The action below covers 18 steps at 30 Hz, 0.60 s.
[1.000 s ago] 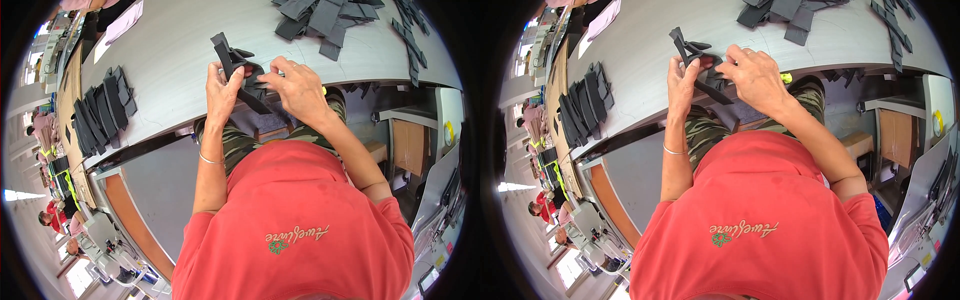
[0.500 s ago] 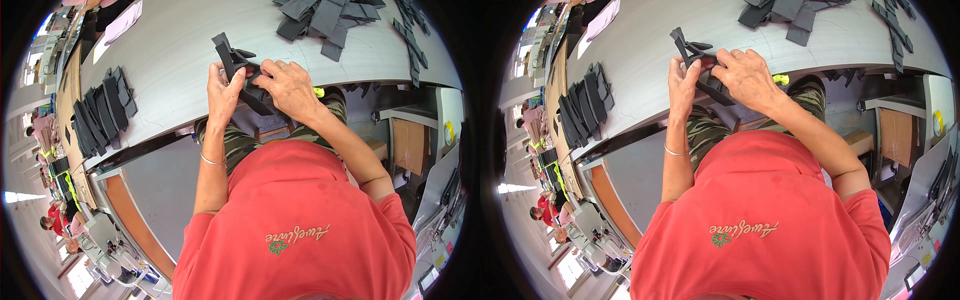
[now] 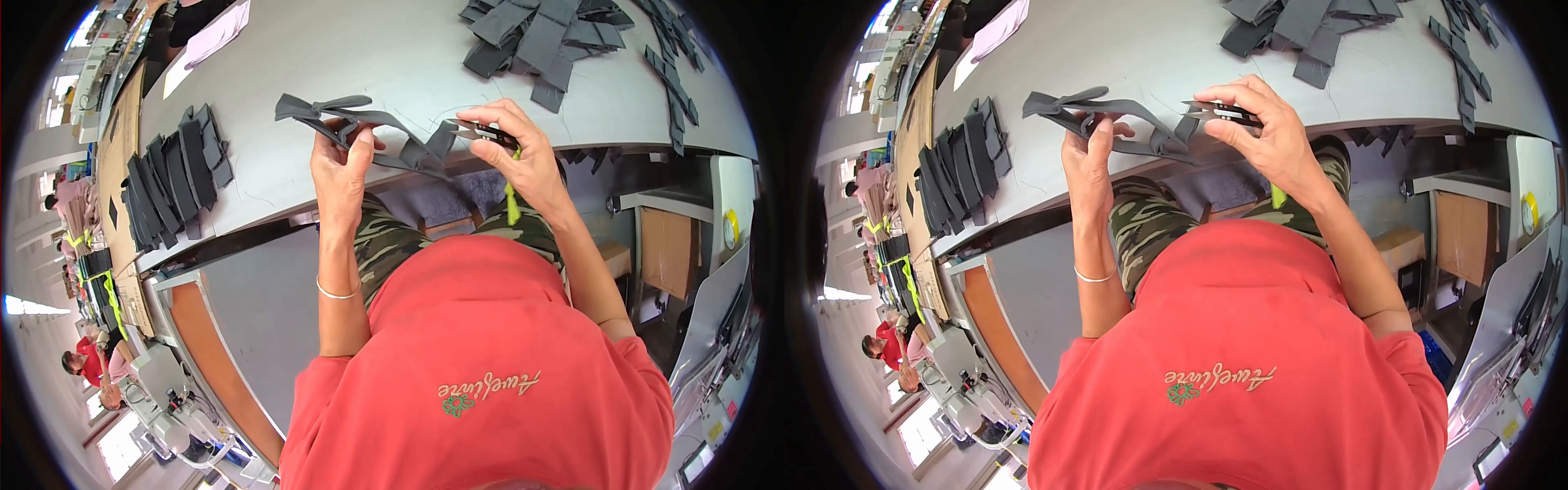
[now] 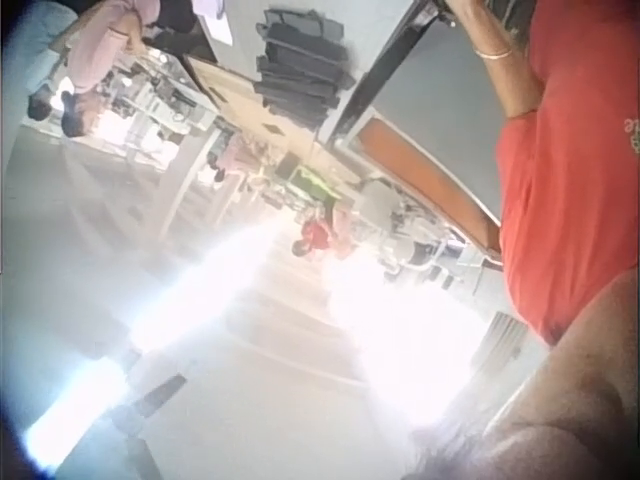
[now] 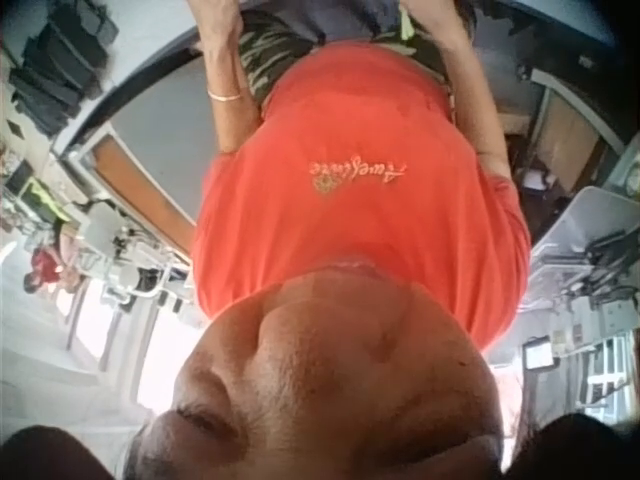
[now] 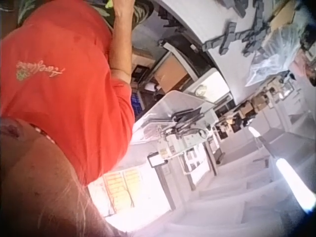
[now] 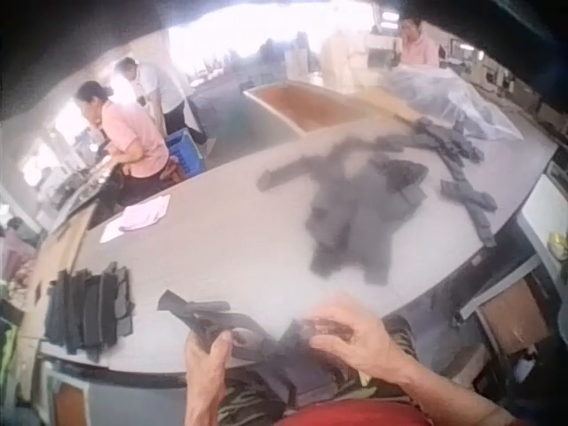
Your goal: Trimming excess threads and finishing synthetic black manufacturing components using small thread snips.
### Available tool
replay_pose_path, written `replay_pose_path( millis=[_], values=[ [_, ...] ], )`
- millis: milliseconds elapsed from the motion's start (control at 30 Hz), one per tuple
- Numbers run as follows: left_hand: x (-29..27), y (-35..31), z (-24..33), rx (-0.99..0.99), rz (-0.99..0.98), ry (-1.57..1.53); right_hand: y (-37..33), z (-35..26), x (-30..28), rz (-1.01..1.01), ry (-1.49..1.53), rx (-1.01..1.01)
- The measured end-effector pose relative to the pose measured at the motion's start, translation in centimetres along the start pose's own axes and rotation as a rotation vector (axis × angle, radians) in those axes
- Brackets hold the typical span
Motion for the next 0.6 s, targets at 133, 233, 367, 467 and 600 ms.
replay_pose_path(
  millis=[133,233,367,467,600],
  values=[
    [0.6,-0.6,1.2,0.023,0.035,0.135,-0.6,-0.7,1.0,0.018,-0.119,-0.058],
    [0.5,-0.5,1.5,0.032,0.048,0.122,-0.4,-1.7,1.7,-0.02,-0.185,-0.061],
    [0.8,-0.7,1.5,0.052,0.079,0.127,-0.3,-2.6,2.3,-0.049,-0.312,-0.156],
    [0.8,-1.1,1.9,0.103,0.085,0.163,-0.3,-3.4,3.3,-0.112,-0.398,-0.142],
    [0.3,-1.5,2.2,0.126,0.105,0.332,-0.8,-2.9,3.9,-0.131,-0.384,-0.201]
  ],
)
Point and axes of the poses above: each hand's wrist, its own y-axis towards the middle knuckle, its own x-axis out of the palm, z = x × y, the point moved 7 cm from there along y, towards the middle knuckle, and after that the axes turned 2 degrees about -x, right-handed, at the moved point
